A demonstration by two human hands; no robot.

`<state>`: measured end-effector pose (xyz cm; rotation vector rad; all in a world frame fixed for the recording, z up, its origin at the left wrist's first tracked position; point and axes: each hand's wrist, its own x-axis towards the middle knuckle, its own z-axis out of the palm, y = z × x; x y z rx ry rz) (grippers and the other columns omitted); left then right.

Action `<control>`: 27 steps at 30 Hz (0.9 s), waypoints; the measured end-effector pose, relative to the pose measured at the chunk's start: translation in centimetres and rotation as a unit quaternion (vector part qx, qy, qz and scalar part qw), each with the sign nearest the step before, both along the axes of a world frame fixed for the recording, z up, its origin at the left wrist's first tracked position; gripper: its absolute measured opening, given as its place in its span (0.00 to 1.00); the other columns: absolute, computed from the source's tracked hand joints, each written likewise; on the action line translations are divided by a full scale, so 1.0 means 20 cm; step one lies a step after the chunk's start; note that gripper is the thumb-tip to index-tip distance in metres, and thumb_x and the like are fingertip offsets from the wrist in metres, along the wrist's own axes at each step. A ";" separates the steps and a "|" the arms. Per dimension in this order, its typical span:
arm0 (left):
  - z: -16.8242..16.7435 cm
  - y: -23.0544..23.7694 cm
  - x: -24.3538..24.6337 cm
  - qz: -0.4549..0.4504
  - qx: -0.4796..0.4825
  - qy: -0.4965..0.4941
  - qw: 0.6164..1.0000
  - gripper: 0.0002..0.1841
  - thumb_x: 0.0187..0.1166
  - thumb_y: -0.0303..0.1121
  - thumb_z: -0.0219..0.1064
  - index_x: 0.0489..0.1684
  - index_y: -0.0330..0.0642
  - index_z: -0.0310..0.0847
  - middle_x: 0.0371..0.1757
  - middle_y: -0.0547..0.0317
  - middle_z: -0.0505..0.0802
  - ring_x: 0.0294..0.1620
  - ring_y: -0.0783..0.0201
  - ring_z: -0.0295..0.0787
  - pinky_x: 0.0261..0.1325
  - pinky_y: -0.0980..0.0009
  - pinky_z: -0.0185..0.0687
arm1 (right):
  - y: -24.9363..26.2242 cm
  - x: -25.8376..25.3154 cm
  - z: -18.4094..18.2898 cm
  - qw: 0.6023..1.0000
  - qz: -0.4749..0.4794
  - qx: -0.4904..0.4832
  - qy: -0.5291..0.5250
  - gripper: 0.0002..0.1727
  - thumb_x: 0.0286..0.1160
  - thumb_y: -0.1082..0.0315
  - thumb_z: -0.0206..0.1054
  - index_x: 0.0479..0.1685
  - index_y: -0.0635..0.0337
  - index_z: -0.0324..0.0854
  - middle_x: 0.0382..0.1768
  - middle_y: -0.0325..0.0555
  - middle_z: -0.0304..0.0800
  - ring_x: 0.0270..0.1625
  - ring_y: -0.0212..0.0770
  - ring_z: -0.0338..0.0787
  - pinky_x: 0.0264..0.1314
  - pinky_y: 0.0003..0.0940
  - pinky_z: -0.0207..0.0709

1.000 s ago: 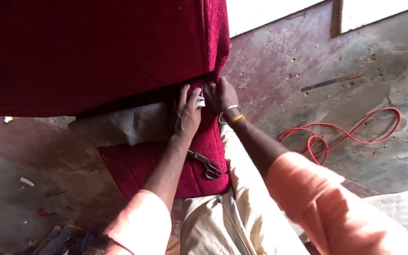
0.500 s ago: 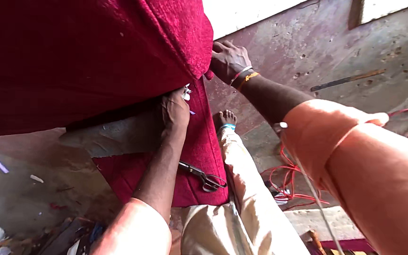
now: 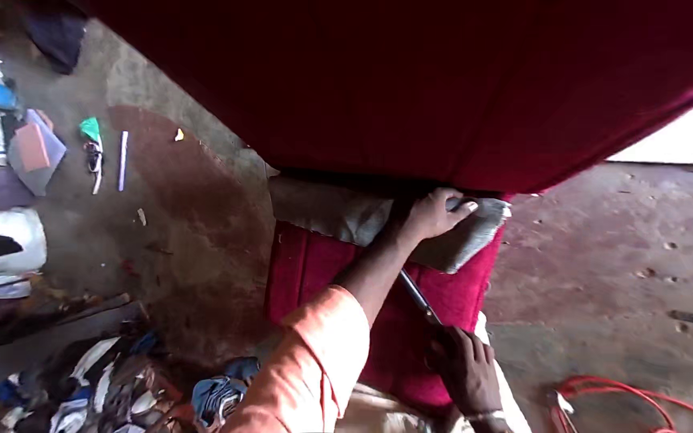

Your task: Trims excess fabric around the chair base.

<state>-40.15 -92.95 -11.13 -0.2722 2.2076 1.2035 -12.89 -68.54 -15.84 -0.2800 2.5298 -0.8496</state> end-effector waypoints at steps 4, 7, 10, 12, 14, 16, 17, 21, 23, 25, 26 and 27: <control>0.04 -0.70 0.25 0.040 -0.229 0.028 0.972 0.27 0.90 0.52 0.56 0.76 0.44 0.80 0.72 0.48 0.88 0.78 0.52 0.81 0.84 0.49 0.69 | -0.11 0.33 0.08 0.992 -0.088 0.073 0.053 0.33 0.81 0.47 0.66 0.76 0.64 0.77 0.71 0.79 0.77 0.73 0.79 0.77 0.75 0.71 0.69; -0.01 -1.36 0.54 0.005 -0.383 -0.027 0.924 0.29 0.89 0.62 0.44 0.85 0.68 0.72 0.84 0.60 0.79 0.88 0.50 0.67 0.86 0.32 0.52 | -0.22 0.44 0.01 0.969 -0.132 0.178 0.109 0.29 0.84 0.48 0.60 0.77 0.54 0.78 0.76 0.69 0.78 0.79 0.73 0.75 0.78 0.73 0.63; -0.02 -1.72 0.94 -0.067 -0.331 -0.163 0.927 0.28 0.92 0.57 0.45 0.73 0.52 0.82 0.70 0.45 0.89 0.76 0.41 0.80 0.77 0.31 0.65 | -0.39 0.47 0.05 0.948 -0.196 0.222 0.115 0.29 0.86 0.48 0.56 0.79 0.53 0.76 0.78 0.69 0.74 0.80 0.75 0.71 0.75 0.76 0.63; -0.06 -1.80 1.31 -0.077 -0.234 -0.236 0.940 0.27 0.92 0.53 0.48 0.67 0.44 0.85 0.66 0.41 0.90 0.72 0.42 0.84 0.76 0.34 0.72 | -0.49 0.44 0.08 0.929 -0.260 0.237 0.115 0.28 0.83 0.49 0.58 0.77 0.52 0.78 0.78 0.68 0.74 0.80 0.75 0.71 0.74 0.75 0.64; -0.11 -1.76 1.71 -0.011 -0.158 -0.257 0.953 0.28 0.92 0.53 0.50 0.70 0.38 0.81 0.68 0.39 0.88 0.73 0.44 0.83 0.78 0.40 0.71 | -0.55 0.42 0.09 0.909 -0.326 0.255 0.056 0.26 0.80 0.53 0.65 0.72 0.58 0.80 0.76 0.70 0.75 0.80 0.76 0.71 0.76 0.75 0.65; -0.11 -1.68 2.08 0.058 -0.117 -0.283 0.950 0.33 0.91 0.57 0.49 0.85 0.42 0.69 0.79 0.42 0.82 0.81 0.49 0.77 0.86 0.46 0.66 | -0.55 0.39 0.10 0.897 -0.336 0.286 -0.006 0.27 0.79 0.54 0.68 0.73 0.59 0.80 0.74 0.71 0.77 0.78 0.75 0.75 0.73 0.74 0.68; -0.10 -1.63 2.24 0.089 -0.113 -0.292 0.946 0.35 0.90 0.58 0.49 0.88 0.43 0.65 0.79 0.43 0.82 0.81 0.50 0.78 0.86 0.48 0.67 | -0.54 0.37 0.11 0.903 -0.313 0.293 -0.024 0.27 0.78 0.55 0.69 0.74 0.58 0.80 0.72 0.71 0.79 0.76 0.74 0.77 0.71 0.74 0.70; -0.06 -1.51 2.66 0.242 -0.063 -0.280 0.927 0.29 0.94 0.49 0.49 0.80 0.35 0.71 0.75 0.39 0.84 0.78 0.51 0.79 0.84 0.55 0.69 | -0.39 0.33 0.18 0.952 -0.175 0.225 -0.116 0.30 0.74 0.58 0.74 0.76 0.60 0.78 0.64 0.65 0.87 0.68 0.66 0.86 0.71 0.68 0.74; -0.05 -1.50 2.65 0.322 -0.049 -0.222 0.919 0.26 0.94 0.44 0.50 0.76 0.30 0.74 0.72 0.36 0.85 0.77 0.50 0.80 0.83 0.57 0.70 | -0.37 0.33 0.24 0.955 -0.131 0.197 -0.177 0.24 0.73 0.60 0.72 0.68 0.59 0.83 0.57 0.61 0.92 0.62 0.62 0.90 0.67 0.69 0.76; -0.03 -1.52 2.51 0.377 -0.016 -0.147 0.914 0.24 0.94 0.38 0.50 0.74 0.24 0.73 0.71 0.31 0.85 0.75 0.48 0.82 0.81 0.58 0.72 | -0.41 0.43 0.32 0.952 -0.145 0.123 -0.240 0.21 0.73 0.63 0.72 0.63 0.63 0.84 0.49 0.57 0.93 0.51 0.55 0.92 0.58 0.63 0.82; -0.03 -1.55 2.41 0.379 -0.004 -0.122 0.917 0.24 0.94 0.37 0.50 0.74 0.24 0.73 0.70 0.32 0.85 0.73 0.48 0.83 0.80 0.58 0.75 | -0.46 0.50 0.37 0.947 -0.166 0.061 -0.268 0.22 0.71 0.66 0.72 0.64 0.65 0.82 0.46 0.55 0.93 0.46 0.50 0.93 0.54 0.56 0.86; -0.01 -1.59 2.28 0.380 0.010 -0.106 0.919 0.23 0.94 0.37 0.50 0.74 0.25 0.74 0.69 0.33 0.86 0.71 0.47 0.85 0.77 0.56 0.77 | -0.52 0.58 0.41 0.938 -0.187 -0.007 -0.292 0.23 0.70 0.69 0.72 0.65 0.68 0.80 0.44 0.54 0.92 0.42 0.46 0.92 0.48 0.50 0.88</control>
